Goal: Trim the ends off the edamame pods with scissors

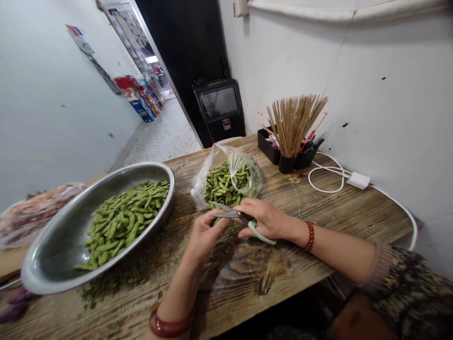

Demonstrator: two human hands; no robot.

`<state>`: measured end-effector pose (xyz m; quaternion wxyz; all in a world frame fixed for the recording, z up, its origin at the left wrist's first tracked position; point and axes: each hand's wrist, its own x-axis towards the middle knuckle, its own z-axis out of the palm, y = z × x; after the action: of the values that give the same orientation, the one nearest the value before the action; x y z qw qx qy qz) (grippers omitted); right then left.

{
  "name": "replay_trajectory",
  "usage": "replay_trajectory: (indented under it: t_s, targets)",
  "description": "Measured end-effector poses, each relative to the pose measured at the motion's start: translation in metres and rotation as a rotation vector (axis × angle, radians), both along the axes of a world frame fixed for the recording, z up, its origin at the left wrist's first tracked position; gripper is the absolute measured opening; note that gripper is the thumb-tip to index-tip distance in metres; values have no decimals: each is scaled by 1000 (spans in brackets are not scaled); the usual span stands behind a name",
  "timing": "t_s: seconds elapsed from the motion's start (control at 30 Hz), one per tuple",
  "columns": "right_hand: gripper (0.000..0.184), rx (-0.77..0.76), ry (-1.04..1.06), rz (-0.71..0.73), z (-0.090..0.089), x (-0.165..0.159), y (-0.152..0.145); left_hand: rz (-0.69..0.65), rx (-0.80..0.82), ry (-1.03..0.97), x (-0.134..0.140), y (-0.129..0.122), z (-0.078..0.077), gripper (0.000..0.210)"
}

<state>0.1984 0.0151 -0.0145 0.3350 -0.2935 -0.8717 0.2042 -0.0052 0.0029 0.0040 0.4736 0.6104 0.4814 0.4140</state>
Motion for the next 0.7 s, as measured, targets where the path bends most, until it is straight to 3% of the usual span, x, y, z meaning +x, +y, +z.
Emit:
replay_trajectory:
  t_s: [0.2,0.33,0.53,0.7]
  targets:
    - [55,-5,-35,-10,0,2,0,-30,1,18,-3,1,3,15]
    - [55,-29,10,-41,-5,4,2,32,19,7,-5,3,2,16]
    - [62,-21,102,-119,-10,5,7,128,-249,-391,-7,3,5,25]
    - [70,-14,96,-92,-9,2,5,125,-301,-556,-5,4,6,26]
